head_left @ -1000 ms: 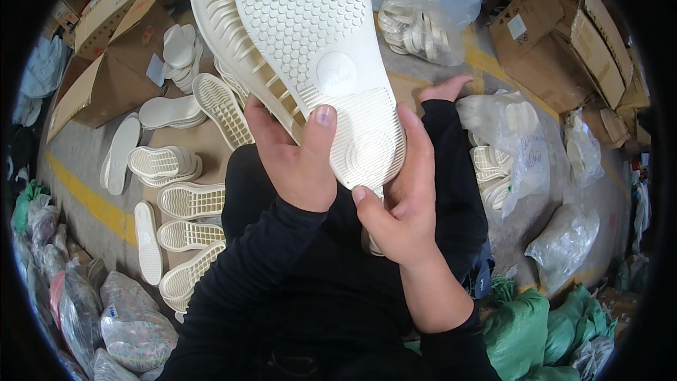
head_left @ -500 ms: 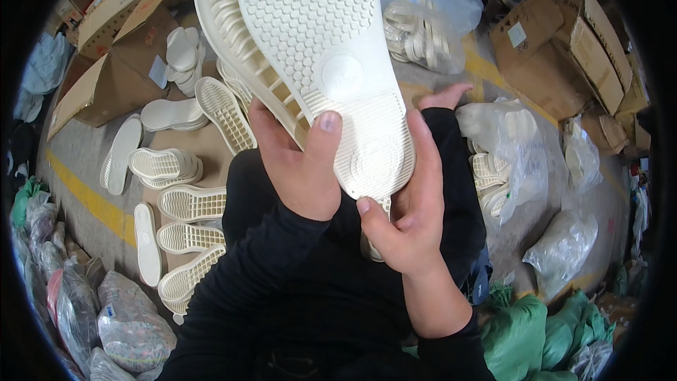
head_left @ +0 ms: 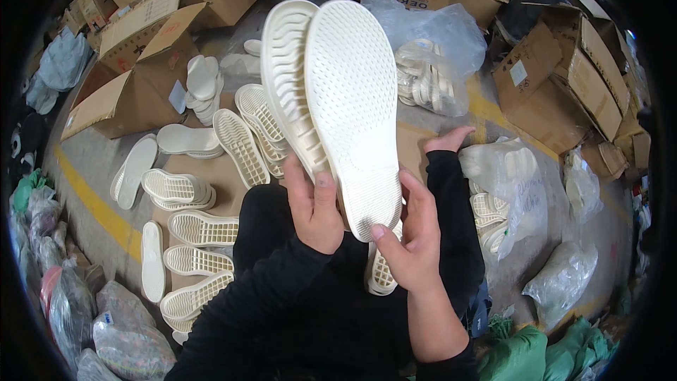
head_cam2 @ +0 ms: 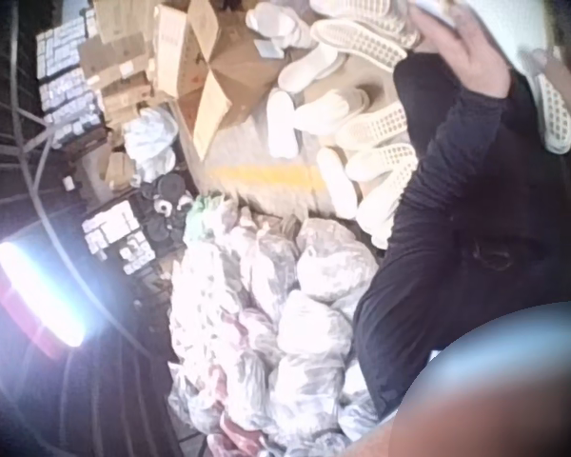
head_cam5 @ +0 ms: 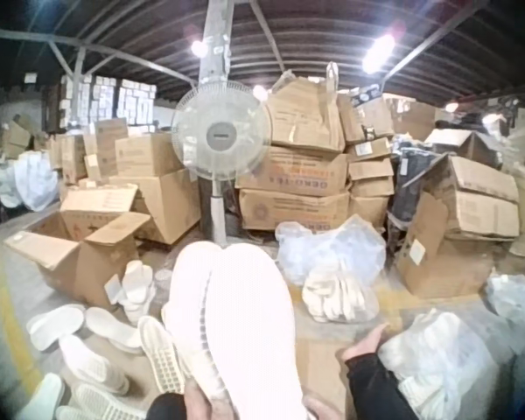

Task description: The person sits on the floor and repeatedly picks up white shoe insoles from plastic bags and piles. They inspect the insoles by turning them over and comparing pairs, then place them back into piles on the floor.

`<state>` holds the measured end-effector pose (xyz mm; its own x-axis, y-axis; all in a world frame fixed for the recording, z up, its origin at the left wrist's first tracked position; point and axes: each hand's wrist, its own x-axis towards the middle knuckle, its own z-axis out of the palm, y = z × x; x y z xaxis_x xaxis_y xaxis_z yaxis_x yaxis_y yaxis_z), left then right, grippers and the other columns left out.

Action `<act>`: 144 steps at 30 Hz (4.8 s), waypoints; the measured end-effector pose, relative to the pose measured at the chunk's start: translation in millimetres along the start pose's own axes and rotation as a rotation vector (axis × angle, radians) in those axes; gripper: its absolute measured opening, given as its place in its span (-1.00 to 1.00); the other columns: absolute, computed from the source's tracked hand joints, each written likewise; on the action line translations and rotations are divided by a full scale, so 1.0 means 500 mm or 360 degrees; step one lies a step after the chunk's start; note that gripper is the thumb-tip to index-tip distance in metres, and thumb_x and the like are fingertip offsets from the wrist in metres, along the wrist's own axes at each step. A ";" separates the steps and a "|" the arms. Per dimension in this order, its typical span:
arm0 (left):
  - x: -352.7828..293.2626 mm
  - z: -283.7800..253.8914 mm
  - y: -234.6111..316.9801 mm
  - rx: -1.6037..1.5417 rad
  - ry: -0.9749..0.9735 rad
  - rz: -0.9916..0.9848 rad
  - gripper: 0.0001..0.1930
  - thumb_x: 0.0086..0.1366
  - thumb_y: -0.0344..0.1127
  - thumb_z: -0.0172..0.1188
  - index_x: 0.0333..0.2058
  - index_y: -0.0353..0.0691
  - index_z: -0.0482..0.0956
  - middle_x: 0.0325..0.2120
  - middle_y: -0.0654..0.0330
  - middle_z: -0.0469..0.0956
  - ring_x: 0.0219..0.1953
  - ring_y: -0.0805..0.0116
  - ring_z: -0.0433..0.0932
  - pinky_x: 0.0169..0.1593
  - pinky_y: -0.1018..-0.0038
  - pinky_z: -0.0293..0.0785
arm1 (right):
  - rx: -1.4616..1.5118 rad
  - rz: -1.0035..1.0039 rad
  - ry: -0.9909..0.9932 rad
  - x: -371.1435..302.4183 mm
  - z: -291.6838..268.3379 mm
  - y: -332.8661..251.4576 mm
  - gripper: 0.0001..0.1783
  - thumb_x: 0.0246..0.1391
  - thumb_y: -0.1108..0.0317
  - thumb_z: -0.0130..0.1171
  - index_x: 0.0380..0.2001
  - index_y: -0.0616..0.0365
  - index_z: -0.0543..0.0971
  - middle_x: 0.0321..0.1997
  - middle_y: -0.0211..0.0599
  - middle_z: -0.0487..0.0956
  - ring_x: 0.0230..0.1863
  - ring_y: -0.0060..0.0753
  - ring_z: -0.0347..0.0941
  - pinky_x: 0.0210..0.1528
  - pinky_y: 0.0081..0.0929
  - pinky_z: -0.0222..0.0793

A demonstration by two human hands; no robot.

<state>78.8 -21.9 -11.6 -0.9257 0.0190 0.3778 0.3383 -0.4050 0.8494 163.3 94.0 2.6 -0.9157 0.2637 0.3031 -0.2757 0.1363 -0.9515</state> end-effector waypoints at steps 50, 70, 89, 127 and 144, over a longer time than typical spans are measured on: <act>-0.173 -0.113 -0.124 -0.0120 -0.0924 -0.1518 -0.25 0.23 -0.32 0.42 0.22 -0.43 0.12 0.09 0.02 0.42 0.16 0.30 0.43 0.24 0.36 0.38 | -0.0394 0.0527 0.0085 -0.132 -0.059 0.152 -0.16 0.20 0.45 0.13 0.47 0.32 0.01 0.39 0.01 0.34 0.36 -0.19 0.31 0.44 -0.35 0.01; 0.012 -0.124 -0.311 0.0376 -0.0678 -0.1456 -0.30 0.12 -0.55 0.35 0.23 -0.47 0.25 0.01 -0.04 0.56 0.03 0.20 0.59 0.17 0.36 0.47 | -0.0908 0.0816 0.0870 -0.164 -0.365 0.203 -0.67 0.28 0.44 0.14 0.05 0.38 0.52 -0.21 -0.17 0.64 -0.24 -0.53 0.55 -0.21 -0.49 0.51; 0.134 -0.004 -0.535 -0.0075 -0.0874 -0.1098 -0.29 0.20 -0.52 0.29 0.32 -0.34 0.25 0.06 0.06 0.52 0.08 0.27 0.54 0.18 0.37 0.45 | -0.1900 0.0491 0.0415 -0.193 -0.347 0.279 -0.87 0.05 0.43 0.25 -0.29 0.14 0.64 -0.38 -0.23 0.65 -0.49 -0.18 0.54 -0.34 -0.26 0.42; 0.042 0.014 -0.562 0.1888 -0.1382 -0.0045 -0.05 -0.10 -0.12 0.44 0.32 -0.21 0.30 0.27 -0.14 0.24 0.38 -0.18 0.11 0.40 -0.27 -0.19 | -0.1930 0.0545 0.0427 -0.170 -0.346 0.279 -0.93 0.02 0.42 0.27 -0.37 0.07 0.66 -0.51 -0.31 0.59 -0.55 -0.21 0.51 -0.41 -0.28 0.38; 0.076 -0.044 -0.567 0.1878 -0.1310 -0.0318 0.11 -0.13 0.11 0.49 0.42 0.04 0.18 0.39 -0.35 0.03 0.42 -0.27 0.07 0.43 0.07 0.10 | -0.1713 0.0507 0.0502 -0.196 -0.361 0.304 -0.90 0.11 0.43 0.23 -0.32 0.19 0.67 -0.41 -0.11 0.63 -0.45 -0.12 0.58 -0.31 -0.29 0.50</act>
<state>-56.2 73.6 -246.0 -0.7534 0.6571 -0.0255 0.5331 0.6329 0.5615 264.2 261.1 -162.2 -0.7438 0.6372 0.2018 0.4829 0.7210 -0.4970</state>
